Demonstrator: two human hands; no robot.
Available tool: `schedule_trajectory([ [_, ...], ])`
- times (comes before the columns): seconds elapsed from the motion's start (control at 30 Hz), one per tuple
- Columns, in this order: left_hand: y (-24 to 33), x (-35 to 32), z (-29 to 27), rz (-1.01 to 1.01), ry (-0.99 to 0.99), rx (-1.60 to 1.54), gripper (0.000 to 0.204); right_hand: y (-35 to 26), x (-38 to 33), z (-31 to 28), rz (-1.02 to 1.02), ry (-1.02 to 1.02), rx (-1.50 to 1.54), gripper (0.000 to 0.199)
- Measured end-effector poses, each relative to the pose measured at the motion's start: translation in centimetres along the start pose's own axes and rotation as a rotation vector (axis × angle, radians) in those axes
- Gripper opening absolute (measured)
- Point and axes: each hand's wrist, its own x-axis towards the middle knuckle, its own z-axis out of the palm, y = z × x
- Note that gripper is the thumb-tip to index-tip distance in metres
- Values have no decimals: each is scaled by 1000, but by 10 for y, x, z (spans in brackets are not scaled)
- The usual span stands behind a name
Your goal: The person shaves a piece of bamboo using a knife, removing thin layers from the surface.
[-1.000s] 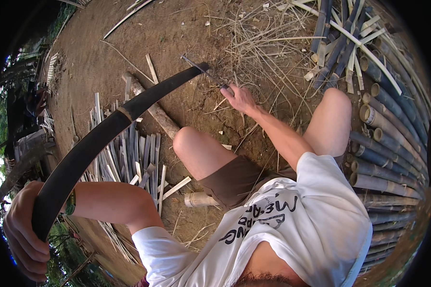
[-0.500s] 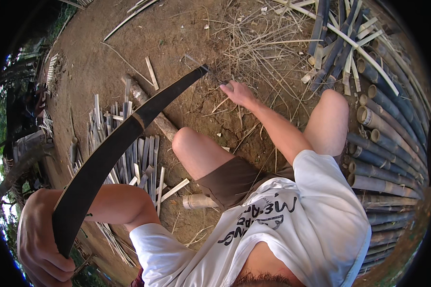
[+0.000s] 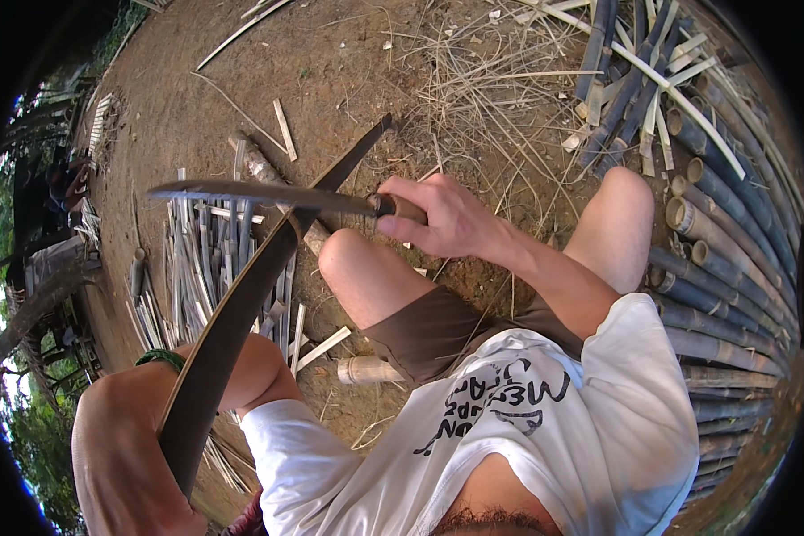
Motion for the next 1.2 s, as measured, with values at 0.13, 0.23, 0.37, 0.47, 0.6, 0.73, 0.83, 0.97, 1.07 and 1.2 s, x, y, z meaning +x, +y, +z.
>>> schedule_trajectory([
  [0.13,16,-9,19,-19,-301,-107,3,105,-5,2,367,-21,-15,50],
  [0.23,19,-9,19,-12,-345,-124,10,85,10,1,396,-144,-193,55],
  [0.37,8,-10,3,9,-232,-58,9,32,6,-9,91,-96,-239,48],
  [0.47,-1,-9,2,1,-85,18,11,44,1,-4,-81,-21,-83,45],
  [0.6,4,-4,7,-25,32,82,18,188,14,3,651,-216,-320,58],
  [0.73,11,-5,-2,52,19,155,22,258,19,-14,770,-121,-491,74],
  [0.83,15,-14,-12,167,49,119,16,266,15,-12,860,-32,-464,72],
  [0.97,35,-29,1,335,335,246,30,215,30,28,1008,4,-106,61],
  [1.07,50,-45,-2,431,589,348,40,180,17,36,977,77,105,59],
  [1.2,98,-70,20,160,946,725,43,139,-2,38,830,170,169,61],
])
